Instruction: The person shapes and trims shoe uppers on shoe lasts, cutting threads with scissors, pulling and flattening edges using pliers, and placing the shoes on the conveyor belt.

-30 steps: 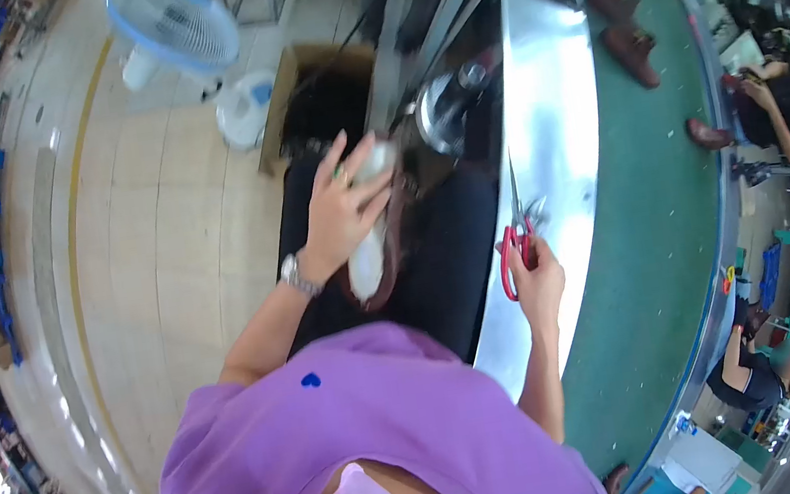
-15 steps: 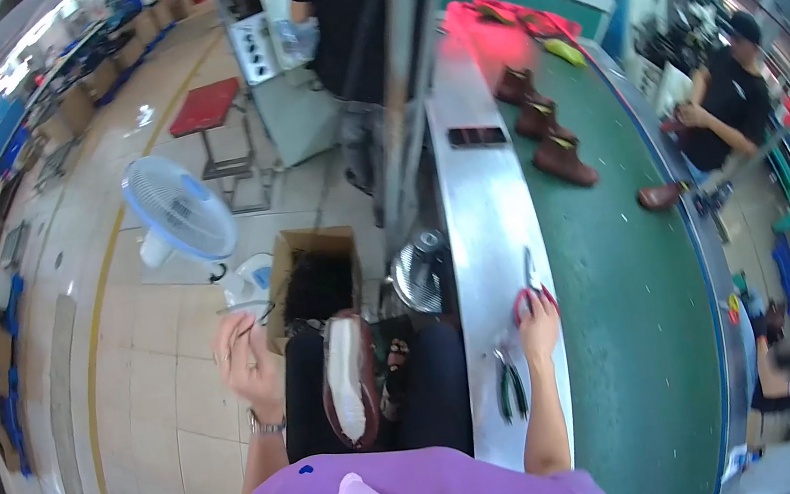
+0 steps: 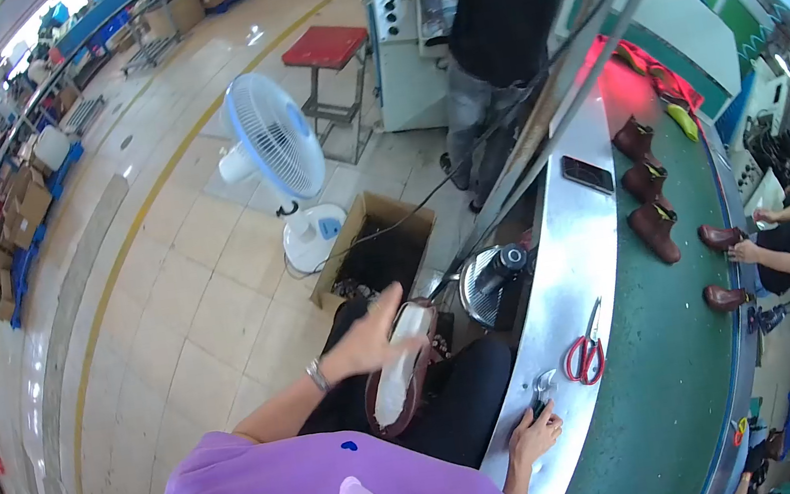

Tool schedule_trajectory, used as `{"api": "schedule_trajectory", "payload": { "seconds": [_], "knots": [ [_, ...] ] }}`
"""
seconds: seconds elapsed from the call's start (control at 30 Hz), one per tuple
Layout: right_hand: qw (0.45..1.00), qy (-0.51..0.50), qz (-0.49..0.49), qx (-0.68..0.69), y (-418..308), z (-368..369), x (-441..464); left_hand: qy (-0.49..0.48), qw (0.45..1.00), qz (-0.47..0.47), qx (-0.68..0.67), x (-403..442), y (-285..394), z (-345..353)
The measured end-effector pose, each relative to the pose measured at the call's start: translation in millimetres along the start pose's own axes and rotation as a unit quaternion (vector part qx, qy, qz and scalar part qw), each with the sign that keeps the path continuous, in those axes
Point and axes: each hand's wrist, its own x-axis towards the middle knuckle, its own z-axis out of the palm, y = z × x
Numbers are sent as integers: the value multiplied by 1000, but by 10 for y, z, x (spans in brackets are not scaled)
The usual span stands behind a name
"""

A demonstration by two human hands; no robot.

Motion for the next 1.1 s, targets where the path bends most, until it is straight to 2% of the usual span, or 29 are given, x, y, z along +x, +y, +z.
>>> {"api": "schedule_trajectory", "payload": {
  "seconds": [0.03, 0.07, 0.1, 0.13, 0.17, 0.2, 0.23, 0.3, 0.33, 0.37, 0.4, 0.43, 0.5, 0.57, 0.6, 0.7, 0.73, 0.8, 0.83, 0.87, 0.9, 0.93, 1.03, 1.1],
  "knots": [
    [996, -20, 9, 88, 120, 109, 71, -40, 999, -24, -10, -217, 74, 124],
    [984, -39, 19, 175, 271, 222, 169, 23, 1000, 2, -9, -361, 18, 267],
    [964, -58, 32, 259, 365, 270, 209, 8, 996, -74, -49, -410, 43, 201],
    [885, -158, 137, 417, -9, -237, 256, -9, 985, -151, -88, -469, 103, 69],
    [816, -171, 197, 515, -136, -354, 279, -29, 965, -228, -127, -542, 125, -4],
    [809, -189, 166, 531, -321, -503, 293, -16, 980, -184, -77, -579, -97, 108],
    [801, -207, 138, 545, -516, -672, 313, 32, 988, -152, -29, -584, 15, 44],
    [796, -355, 52, 488, -838, -1023, 422, 72, 979, -108, 160, -581, -17, 48],
    [790, -418, 40, 446, -1126, -1296, 461, 98, 975, -89, 176, -573, -39, 77],
    [770, -465, -48, 434, -1299, -1409, 509, 114, 973, -69, 188, -573, -63, 136],
    [769, -491, -128, 388, -1428, -1479, 535, 92, 979, -76, 166, -611, -24, 159],
    [778, -527, -147, 308, -1535, -1548, 556, 76, 983, -82, 147, -587, 10, 143],
    [802, -483, -324, 136, -1791, -1615, 587, 78, 994, -61, 53, -639, -48, 230],
    [772, -477, -411, 86, -2099, -1761, 596, 29, 996, -89, 17, -700, 65, 213],
    [762, -461, -452, 47, -2176, -1772, 591, 19, 995, -75, 68, -723, 72, 281],
    [736, -425, -523, -72, -2308, -1710, 550, 28, 987, -71, 143, -723, 177, 345],
    [739, -421, -516, -107, -2336, -1690, 521, -2, 989, -90, 120, -694, 177, 314],
    [753, -431, -496, -42, -2270, -1618, 503, -69, 986, -131, 73, -702, 164, 217],
    [757, -438, -484, -10, -2231, -1585, 491, -79, 966, -191, -157, -697, 167, 171],
    [764, -427, -483, -5, -2197, -1568, 471, -83, 890, -241, -378, -670, 157, 121],
    [770, -416, -483, 0, -2156, -1561, 439, -79, 764, -277, -578, -651, 122, 88],
    [776, -406, -482, 5, -2117, -1548, 407, -127, 637, -316, -691, -615, -18, 110],
    [780, -394, -486, 8, -2041, -1510, 399, -124, 606, -278, -735, -418, -177, 491],
    [752, -442, -486, -58, -2168, -1716, 574, -97, 646, -255, -713, -372, -98, 515]
  ]
}}
